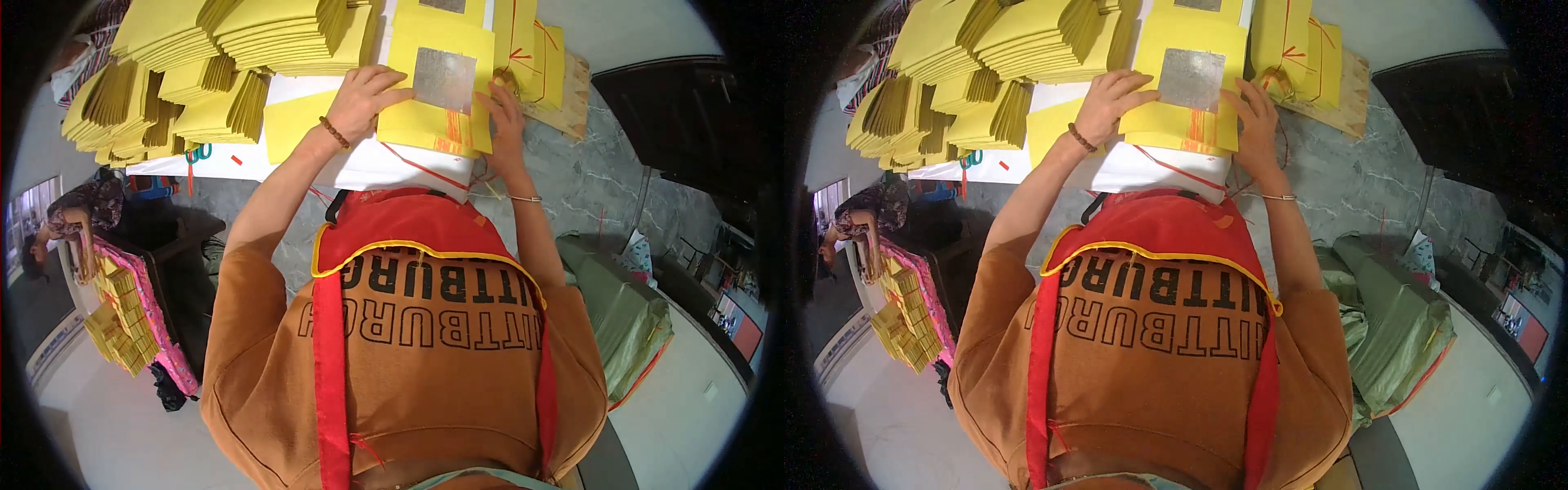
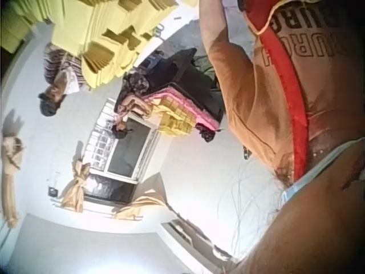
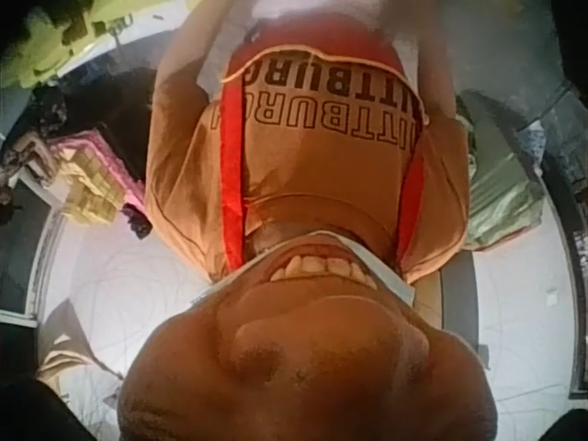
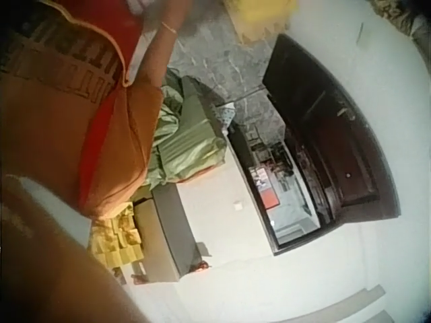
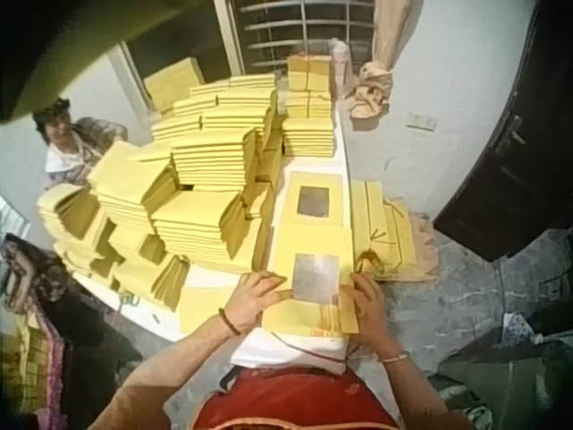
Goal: Applying silver foil squares manually onto yellow paper folders.
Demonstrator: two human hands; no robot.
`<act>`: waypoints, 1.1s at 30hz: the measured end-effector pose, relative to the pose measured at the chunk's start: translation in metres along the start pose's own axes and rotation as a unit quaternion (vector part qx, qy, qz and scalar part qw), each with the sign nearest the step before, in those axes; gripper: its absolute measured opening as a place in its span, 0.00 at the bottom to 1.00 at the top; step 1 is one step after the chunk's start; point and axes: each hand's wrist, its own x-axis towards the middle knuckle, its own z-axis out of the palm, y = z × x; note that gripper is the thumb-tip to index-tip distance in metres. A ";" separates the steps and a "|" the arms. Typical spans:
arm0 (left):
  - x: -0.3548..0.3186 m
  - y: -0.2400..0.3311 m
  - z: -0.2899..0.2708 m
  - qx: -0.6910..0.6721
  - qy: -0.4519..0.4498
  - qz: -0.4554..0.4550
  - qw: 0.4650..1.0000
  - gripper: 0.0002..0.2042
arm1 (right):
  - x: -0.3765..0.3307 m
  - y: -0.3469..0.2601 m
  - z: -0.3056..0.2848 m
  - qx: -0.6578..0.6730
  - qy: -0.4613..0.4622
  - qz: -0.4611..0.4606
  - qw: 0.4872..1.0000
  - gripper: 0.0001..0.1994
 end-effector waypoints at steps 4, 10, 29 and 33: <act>-0.005 0.020 -0.022 0.038 -0.016 0.050 0.998 0.20 | 0.000 -0.007 -0.019 -0.047 -0.078 -0.091 0.992 0.18; -0.028 0.032 -0.019 -0.143 -0.058 -0.064 0.986 0.15 | -0.014 -0.014 -0.022 0.082 -0.200 -0.083 0.973 0.16; 0.027 0.009 0.019 -0.141 0.010 -0.413 0.899 0.15 | 0.013 -0.017 0.012 0.216 0.001 0.313 0.925 0.26; 0.027 0.008 0.018 -0.159 0.009 -0.428 0.890 0.15 | 0.019 -0.026 0.012 0.240 0.003 0.341 0.909 0.23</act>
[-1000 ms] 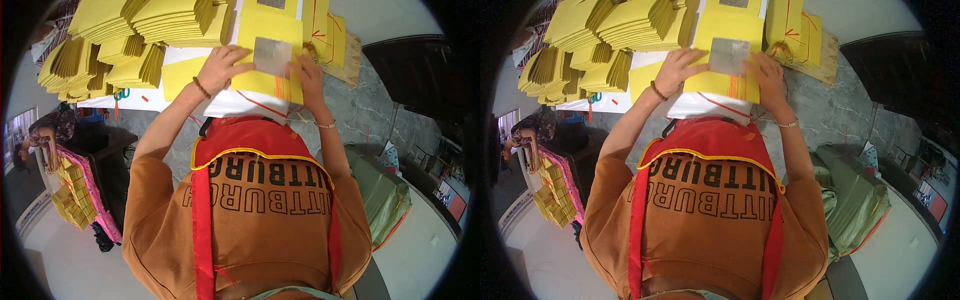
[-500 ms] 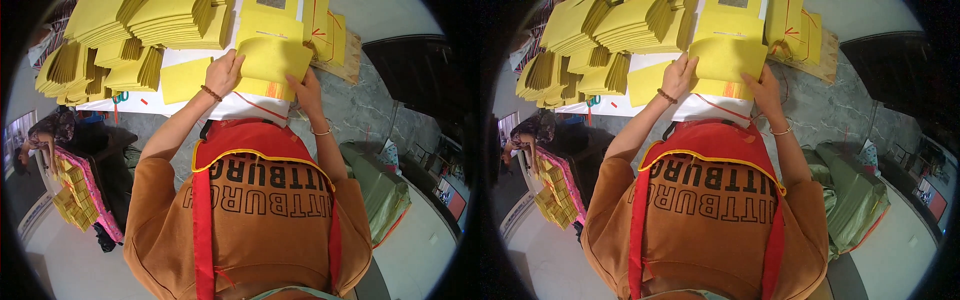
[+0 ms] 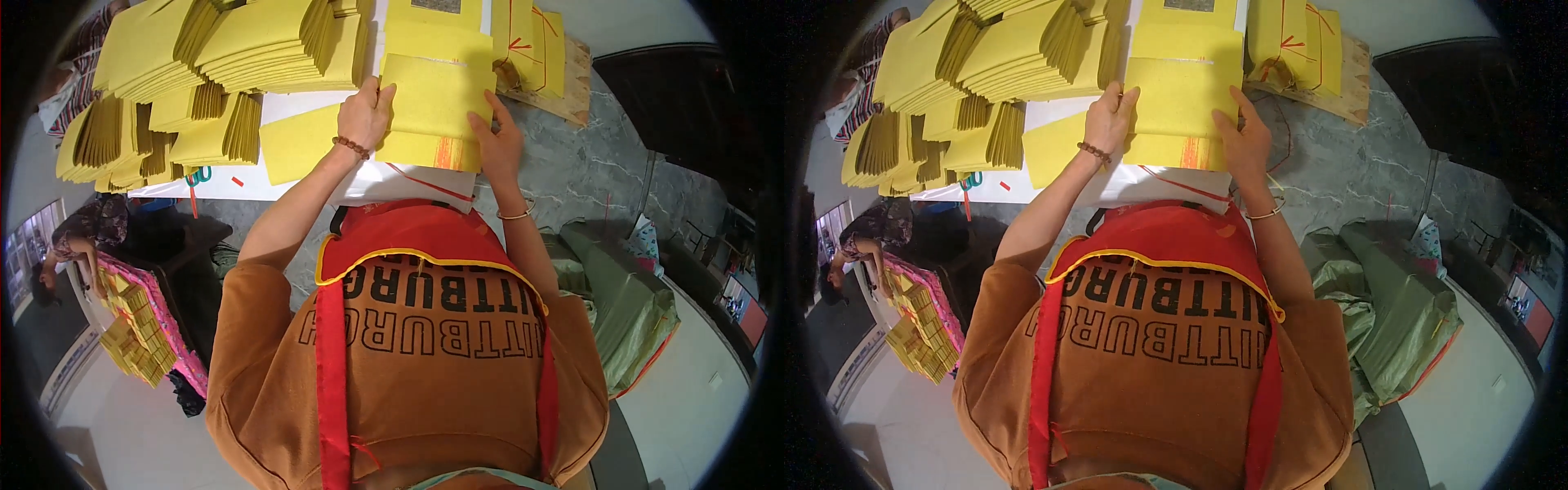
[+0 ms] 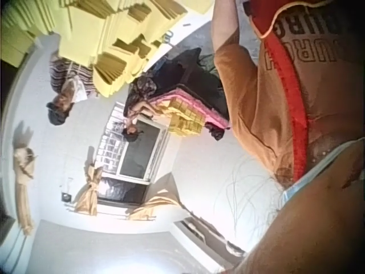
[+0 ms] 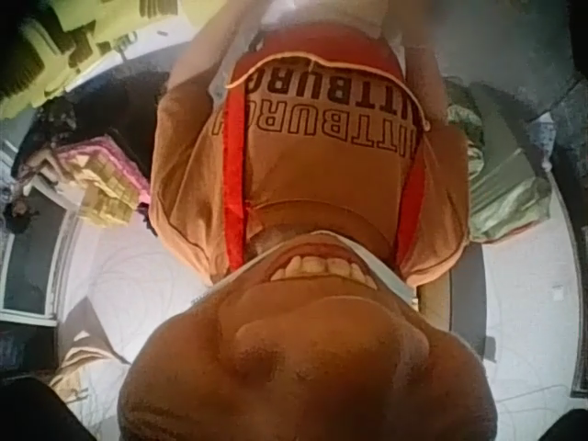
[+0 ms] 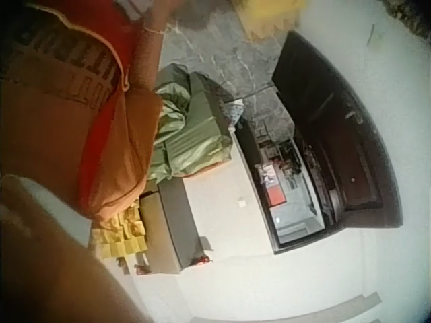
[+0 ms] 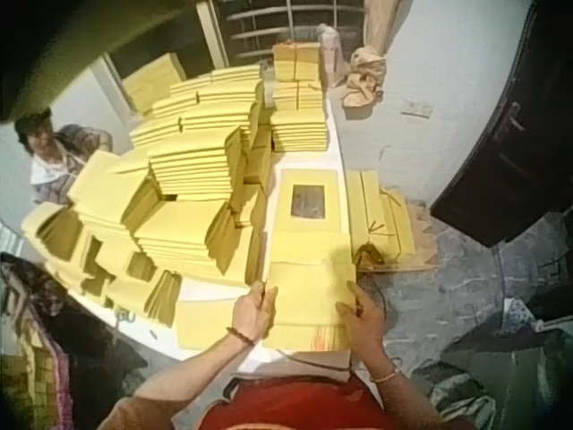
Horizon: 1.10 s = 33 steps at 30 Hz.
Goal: Applying silver foil squares manually onto yellow paper folders.
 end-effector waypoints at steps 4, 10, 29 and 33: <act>0.004 -0.001 -0.003 -0.019 -0.023 -0.024 0.999 0.15 | 0.004 0.011 0.002 -0.014 0.008 0.013 1.000 0.24; -0.007 0.010 -0.016 -0.122 -0.006 -0.033 0.992 0.14 | 0.005 0.015 0.002 -0.012 0.026 0.005 1.000 0.23; -0.006 0.007 0.027 0.274 -0.044 0.350 0.895 0.30 | -0.014 -0.022 0.010 -0.385 0.071 -0.205 0.897 0.28; -0.004 0.009 0.024 0.353 -0.070 0.346 0.866 0.29 | -0.008 -0.026 0.022 -0.429 -0.047 -0.309 0.847 0.30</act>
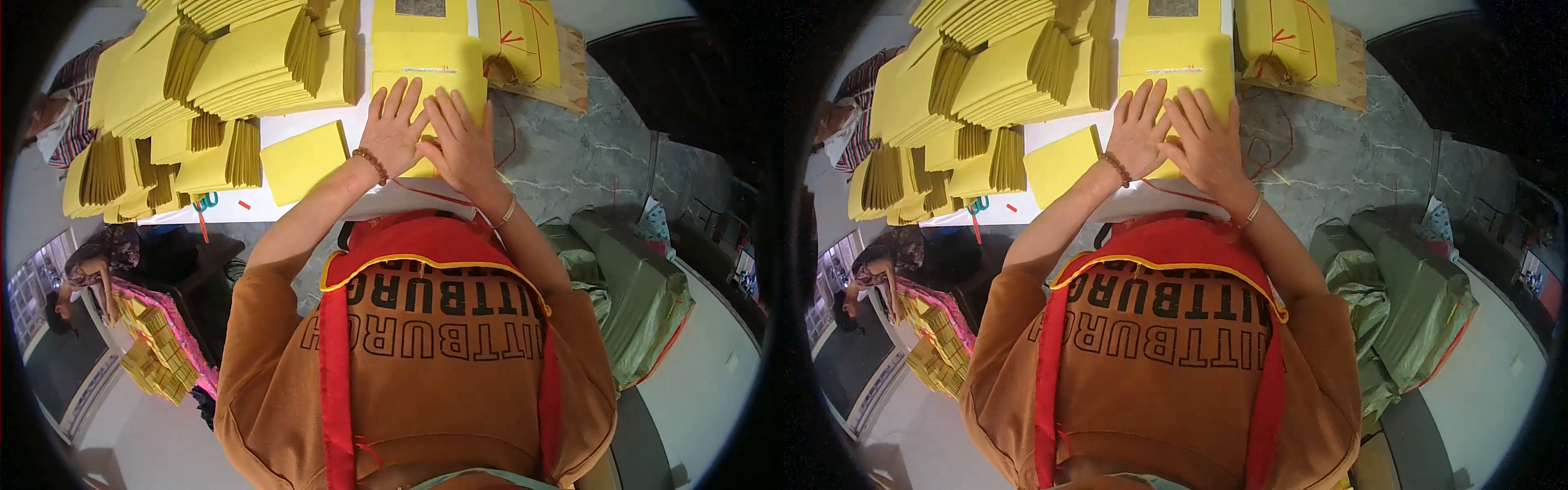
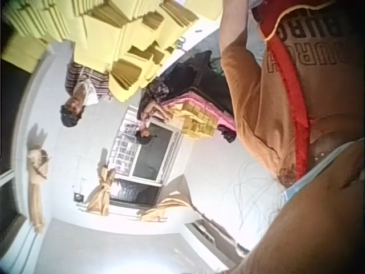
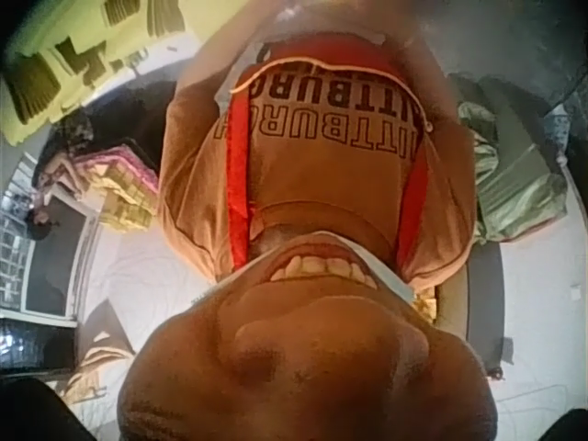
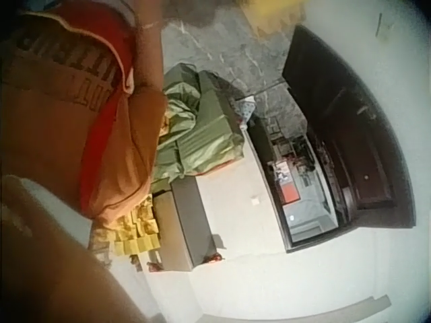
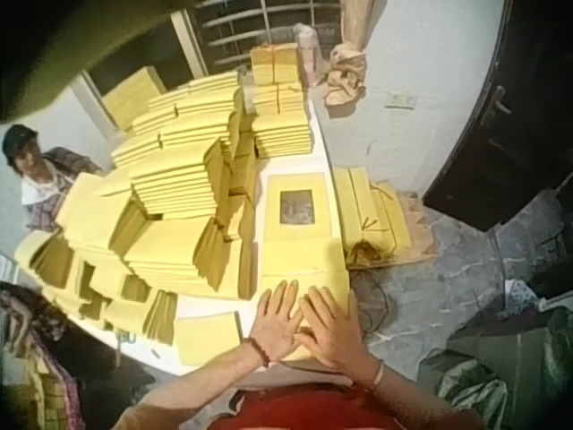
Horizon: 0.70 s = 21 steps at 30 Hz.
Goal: Applying silver foil squares manually onto yellow paper folders.
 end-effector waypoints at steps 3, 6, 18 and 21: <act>-0.003 -0.004 0.004 -0.053 0.020 0.004 0.998 0.30 | -0.007 0.008 0.020 0.021 -0.006 -0.008 1.000 0.29; -0.003 -0.009 0.007 -0.097 0.042 0.015 0.994 0.31 | -0.006 0.008 0.025 -0.019 -0.016 0.007 1.000 0.27; 0.003 -0.016 -0.029 -0.140 -0.056 0.076 0.986 0.42 | -0.004 0.012 0.030 -0.040 -0.050 0.020 0.998 0.30; 0.011 0.003 -0.047 -0.029 -0.146 0.058 0.987 0.45 | -0.005 0.033 0.032 0.182 -0.077 0.042 0.979 0.29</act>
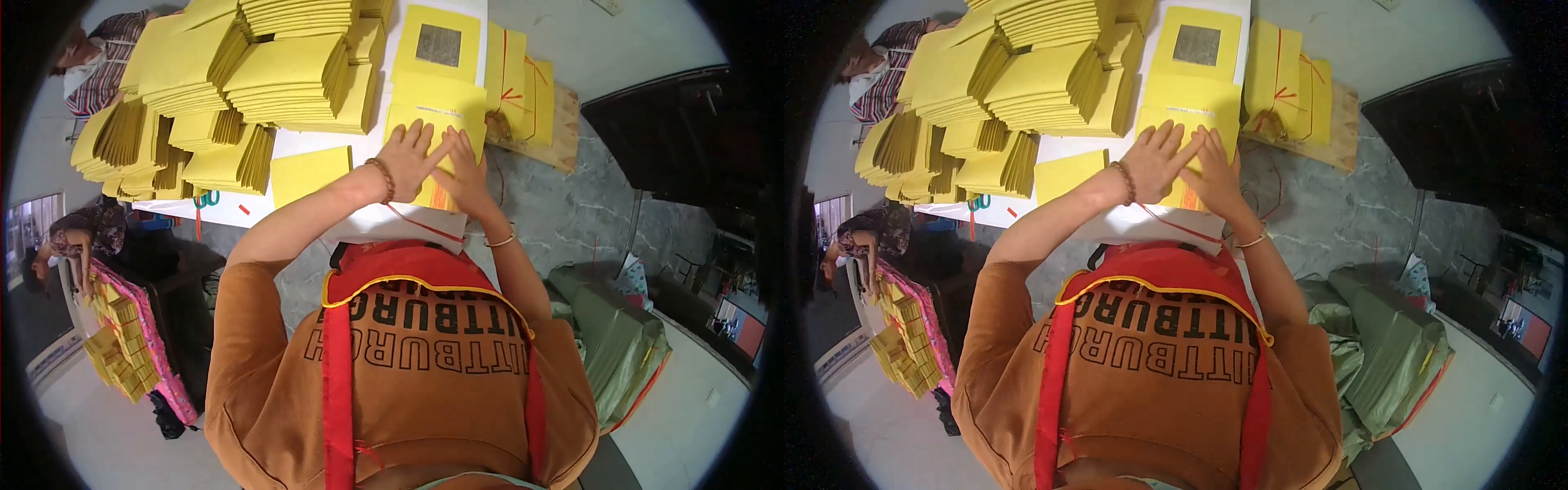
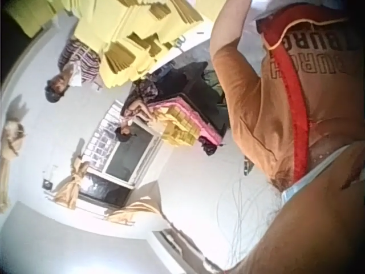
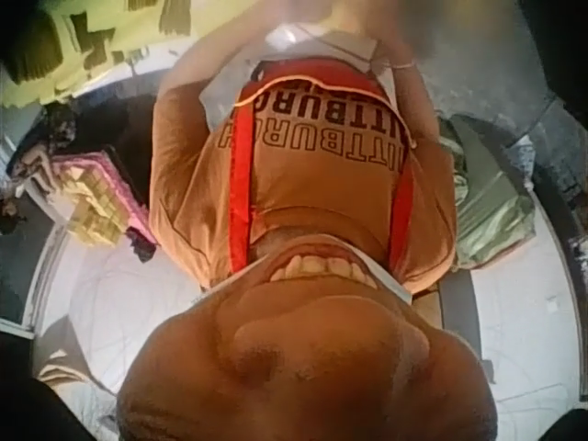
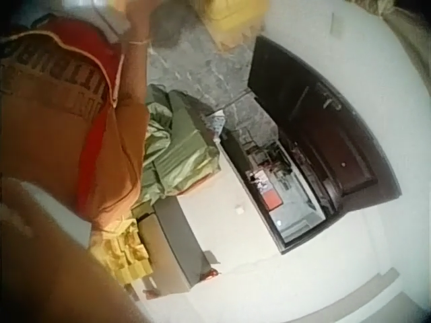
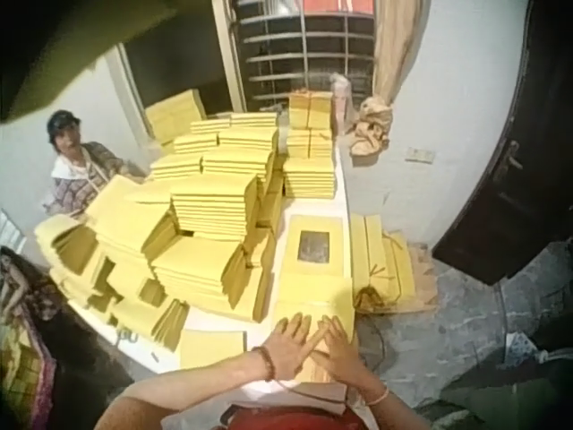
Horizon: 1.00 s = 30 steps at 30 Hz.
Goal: Applying silver foil squares manually onto yellow paper folders.
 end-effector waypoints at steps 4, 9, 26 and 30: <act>0.005 0.016 0.020 0.123 0.078 -0.027 0.989 0.39 | -0.011 0.013 -0.010 0.371 0.036 0.087 0.924 0.21; 0.009 0.008 0.056 0.110 0.324 -0.042 0.939 0.21 | -0.023 0.001 -0.016 0.441 0.153 0.138 0.874 0.19; -0.173 -0.052 0.112 0.086 0.328 -0.239 0.910 0.36 | -0.035 0.009 -0.009 0.322 0.167 0.156 0.919 0.25; -0.175 -0.052 0.124 0.026 0.271 -0.221 0.937 0.37 | -0.037 0.010 -0.004 0.317 0.175 0.136 0.922 0.25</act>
